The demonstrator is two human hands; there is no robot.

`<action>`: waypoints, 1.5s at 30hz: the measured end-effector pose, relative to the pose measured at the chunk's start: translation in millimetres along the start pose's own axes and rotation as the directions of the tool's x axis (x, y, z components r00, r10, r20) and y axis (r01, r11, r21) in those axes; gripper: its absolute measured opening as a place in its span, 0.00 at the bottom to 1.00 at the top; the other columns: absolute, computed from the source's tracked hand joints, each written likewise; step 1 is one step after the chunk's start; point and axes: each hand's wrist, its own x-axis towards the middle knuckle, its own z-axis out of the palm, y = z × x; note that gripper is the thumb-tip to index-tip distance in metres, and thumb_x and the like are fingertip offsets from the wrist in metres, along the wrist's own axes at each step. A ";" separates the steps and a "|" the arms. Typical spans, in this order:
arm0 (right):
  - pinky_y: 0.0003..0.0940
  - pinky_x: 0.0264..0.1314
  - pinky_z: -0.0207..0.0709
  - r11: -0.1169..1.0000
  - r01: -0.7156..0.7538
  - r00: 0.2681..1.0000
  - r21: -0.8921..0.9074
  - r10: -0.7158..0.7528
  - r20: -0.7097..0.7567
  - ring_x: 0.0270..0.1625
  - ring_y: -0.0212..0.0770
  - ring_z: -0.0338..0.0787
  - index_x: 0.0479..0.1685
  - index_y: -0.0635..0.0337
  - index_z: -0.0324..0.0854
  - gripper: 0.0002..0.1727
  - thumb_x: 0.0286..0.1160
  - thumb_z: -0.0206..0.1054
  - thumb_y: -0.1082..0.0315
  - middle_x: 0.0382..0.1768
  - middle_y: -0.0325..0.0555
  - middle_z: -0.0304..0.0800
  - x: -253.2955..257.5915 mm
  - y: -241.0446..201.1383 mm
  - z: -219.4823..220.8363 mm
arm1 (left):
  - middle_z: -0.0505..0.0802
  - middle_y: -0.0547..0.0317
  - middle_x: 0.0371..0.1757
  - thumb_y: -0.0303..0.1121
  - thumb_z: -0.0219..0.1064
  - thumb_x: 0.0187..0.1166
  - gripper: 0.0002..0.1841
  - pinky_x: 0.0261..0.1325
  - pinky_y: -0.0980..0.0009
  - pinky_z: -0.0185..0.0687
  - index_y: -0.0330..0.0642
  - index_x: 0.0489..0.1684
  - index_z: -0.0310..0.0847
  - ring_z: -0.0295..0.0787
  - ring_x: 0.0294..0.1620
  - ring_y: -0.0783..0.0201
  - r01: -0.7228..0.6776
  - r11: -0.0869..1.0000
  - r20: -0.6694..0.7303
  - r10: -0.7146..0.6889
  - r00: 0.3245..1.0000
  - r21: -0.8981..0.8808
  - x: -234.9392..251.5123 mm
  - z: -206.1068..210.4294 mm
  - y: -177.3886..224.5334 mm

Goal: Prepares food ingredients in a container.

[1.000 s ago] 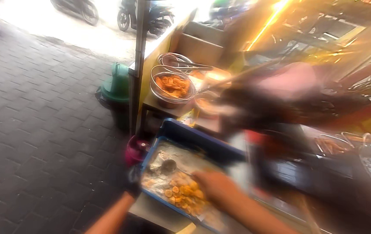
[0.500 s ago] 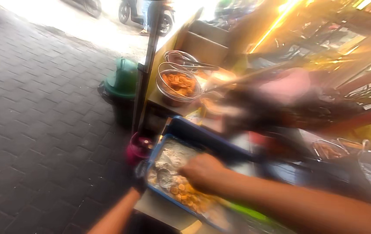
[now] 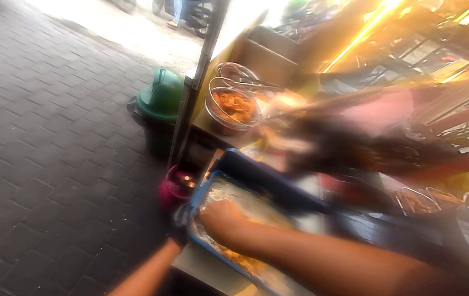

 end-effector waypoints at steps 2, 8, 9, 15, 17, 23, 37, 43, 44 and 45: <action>0.64 0.47 0.81 1.000 -0.010 1.000 0.014 0.010 0.002 0.55 0.67 0.90 0.53 0.70 0.83 0.11 0.83 0.56 0.77 0.52 0.66 0.88 7.6 0.6 6.0 | 0.80 0.26 0.73 0.17 0.47 0.86 0.20 0.81 0.72 0.62 0.12 0.72 0.69 0.76 0.75 0.53 -0.060 0.998 0.014 0.060 0.998 0.007 23.2 -3.7 -32.4; 0.67 0.47 0.81 0.998 0.047 0.998 0.042 -0.045 -0.038 0.55 0.68 0.90 0.53 0.67 0.85 0.12 0.84 0.56 0.75 0.51 0.65 0.89 27.9 11.9 30.4 | 0.89 0.39 0.60 0.31 0.57 0.84 0.20 0.67 0.74 0.78 0.21 0.63 0.79 0.86 0.60 0.65 -0.296 0.943 0.042 0.305 0.951 -0.154 74.3 -7.7 -113.9; 0.67 0.47 0.81 0.997 0.067 0.997 0.044 -0.065 -0.051 0.54 0.68 0.90 0.52 0.67 0.85 0.12 0.84 0.56 0.75 0.50 0.65 0.89 29.8 11.8 34.1 | 0.91 0.42 0.57 0.32 0.58 0.82 0.20 0.64 0.75 0.79 0.22 0.61 0.80 0.87 0.57 0.67 -0.328 0.928 0.030 0.338 0.941 -0.176 78.0 -6.0 -121.0; 0.66 0.42 0.80 0.990 0.143 0.982 0.011 -0.140 -0.128 0.48 0.66 0.90 0.46 0.66 0.86 0.09 0.81 0.62 0.70 0.43 0.62 0.90 39.9 37.9 51.2 | 0.89 0.37 0.51 0.11 0.55 0.81 0.12 0.62 0.81 0.76 0.12 0.57 0.77 0.83 0.48 0.70 0.056 0.989 -0.069 -0.066 0.995 -0.139 -3.2 14.2 7.6; 0.66 0.42 0.80 0.987 0.161 0.979 -0.013 -0.161 -0.127 0.47 0.65 0.91 0.43 0.64 0.86 0.13 0.85 0.61 0.63 0.41 0.60 0.90 43.6 51.9 53.5 | 0.89 0.39 0.51 0.16 0.59 0.82 0.12 0.61 0.79 0.78 0.14 0.58 0.77 0.85 0.49 0.70 -0.054 0.995 0.015 0.056 0.998 -0.086 14.7 4.0 -21.3; 0.67 0.43 0.79 0.969 0.245 0.957 -0.045 -0.249 -0.152 0.47 0.64 0.91 0.43 0.62 0.84 0.23 0.89 0.54 0.51 0.38 0.59 0.89 45.7 85.6 56.1 | 0.92 0.46 0.47 0.27 0.64 0.81 0.13 0.57 0.75 0.82 0.23 0.53 0.84 0.87 0.47 0.70 -0.317 0.948 0.070 0.318 0.946 -0.028 73.7 -9.7 -97.2; 0.68 0.45 0.78 0.961 0.276 0.931 0.005 -0.266 -0.252 0.48 0.67 0.91 0.45 0.62 0.81 0.29 0.93 0.47 0.45 0.38 0.62 0.89 -5.7 147.5 63.2 | 0.96 0.51 0.47 0.43 0.67 0.80 0.20 0.58 0.67 0.90 0.31 0.54 0.88 0.94 0.50 0.67 -0.485 0.873 0.078 0.488 0.869 -0.054 120.9 -13.2 -161.9; 0.66 0.42 0.79 0.984 0.179 0.928 -0.007 -0.171 -0.331 0.46 0.68 0.92 0.45 0.65 0.82 0.27 0.93 0.49 0.48 0.38 0.63 0.90 -40.4 163.1 46.7 | 0.94 0.44 0.48 0.33 0.62 0.83 0.18 0.58 0.66 0.87 0.26 0.60 0.83 0.92 0.48 0.67 -0.426 0.903 0.112 0.418 0.901 0.056 79.3 -16.6 -111.7; 0.66 0.43 0.79 0.988 0.151 0.932 -0.018 -0.148 -0.332 0.46 0.68 0.92 0.46 0.65 0.82 0.27 0.94 0.48 0.48 0.39 0.63 0.90 -44.0 164.9 43.6 | 0.94 0.43 0.47 0.33 0.63 0.82 0.18 0.56 0.68 0.89 0.24 0.56 0.85 0.93 0.47 0.67 -0.487 0.873 0.079 0.484 0.872 0.027 90.8 -14.2 -124.3; 0.66 0.44 0.79 0.991 0.128 0.935 -0.028 -0.130 -0.331 0.47 0.68 0.92 0.47 0.65 0.82 0.27 0.94 0.48 0.49 0.40 0.64 0.90 -47.4 166.0 40.5 | 0.94 0.42 0.48 0.32 0.63 0.82 0.17 0.57 0.70 0.88 0.23 0.55 0.85 0.92 0.48 0.68 -0.468 0.884 0.072 0.466 0.882 0.004 91.8 -12.9 -122.6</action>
